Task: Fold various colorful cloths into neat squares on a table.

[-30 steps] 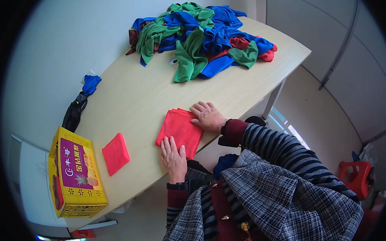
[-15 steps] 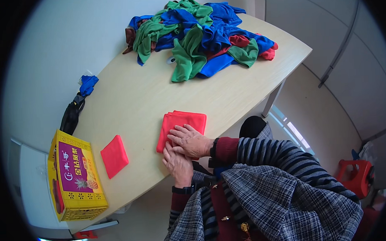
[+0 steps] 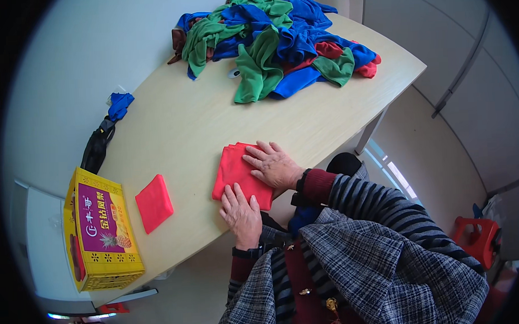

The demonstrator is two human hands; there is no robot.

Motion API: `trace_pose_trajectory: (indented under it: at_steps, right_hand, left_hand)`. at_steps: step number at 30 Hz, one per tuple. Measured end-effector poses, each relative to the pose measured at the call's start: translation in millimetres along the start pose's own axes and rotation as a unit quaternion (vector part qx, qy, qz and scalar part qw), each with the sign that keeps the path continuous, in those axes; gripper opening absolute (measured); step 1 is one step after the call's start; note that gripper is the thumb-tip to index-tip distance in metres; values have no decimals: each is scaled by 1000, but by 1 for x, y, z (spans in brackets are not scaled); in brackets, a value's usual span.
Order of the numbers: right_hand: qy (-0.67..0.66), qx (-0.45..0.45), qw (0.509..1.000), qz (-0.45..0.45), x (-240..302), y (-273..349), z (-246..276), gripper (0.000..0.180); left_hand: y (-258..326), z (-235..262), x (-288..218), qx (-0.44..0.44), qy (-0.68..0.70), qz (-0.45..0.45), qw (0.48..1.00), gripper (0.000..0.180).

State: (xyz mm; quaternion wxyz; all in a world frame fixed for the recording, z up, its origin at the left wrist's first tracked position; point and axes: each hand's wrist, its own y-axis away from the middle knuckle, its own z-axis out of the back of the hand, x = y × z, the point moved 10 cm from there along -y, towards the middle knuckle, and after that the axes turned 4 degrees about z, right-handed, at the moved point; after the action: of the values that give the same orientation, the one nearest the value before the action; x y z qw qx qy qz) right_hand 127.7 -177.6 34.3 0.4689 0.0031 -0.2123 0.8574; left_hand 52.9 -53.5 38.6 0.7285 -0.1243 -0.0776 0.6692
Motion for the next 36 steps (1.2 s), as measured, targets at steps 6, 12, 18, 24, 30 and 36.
trace_pose_trajectory:
  at_steps: [6, 12, 18, 24, 30, 36]
  right_hand:
    - [-19, -15, 999, -43, -32, 3, 7, 52]
    - [-6, -29, 992, -125, -65, 15, 28, 49]
    - [-51, -102, 992, -46, -19, 10, 42, 45]
    - [-69, -17, 995, 66, 32, 2, 4, 49]
    - [-45, -10, 996, 74, 20, 2, 2, 52]
    - [-45, 12, 994, 102, 15, -4, -6, 52]
  left_hand:
    - [1, 2, -1, 1, -5, -4, 1000, 58]
    - [3, 10, 6, 23, 29, -37, 999, 61]
    - [12, 22, -10, 11, 93, -141, 986, 68]
    - [13, -5, -23, 47, 102, -154, 982, 75]
    - [12, 4, -27, 33, 113, -180, 977, 84]
    - [12, -1, -29, 44, 74, -161, 983, 87]
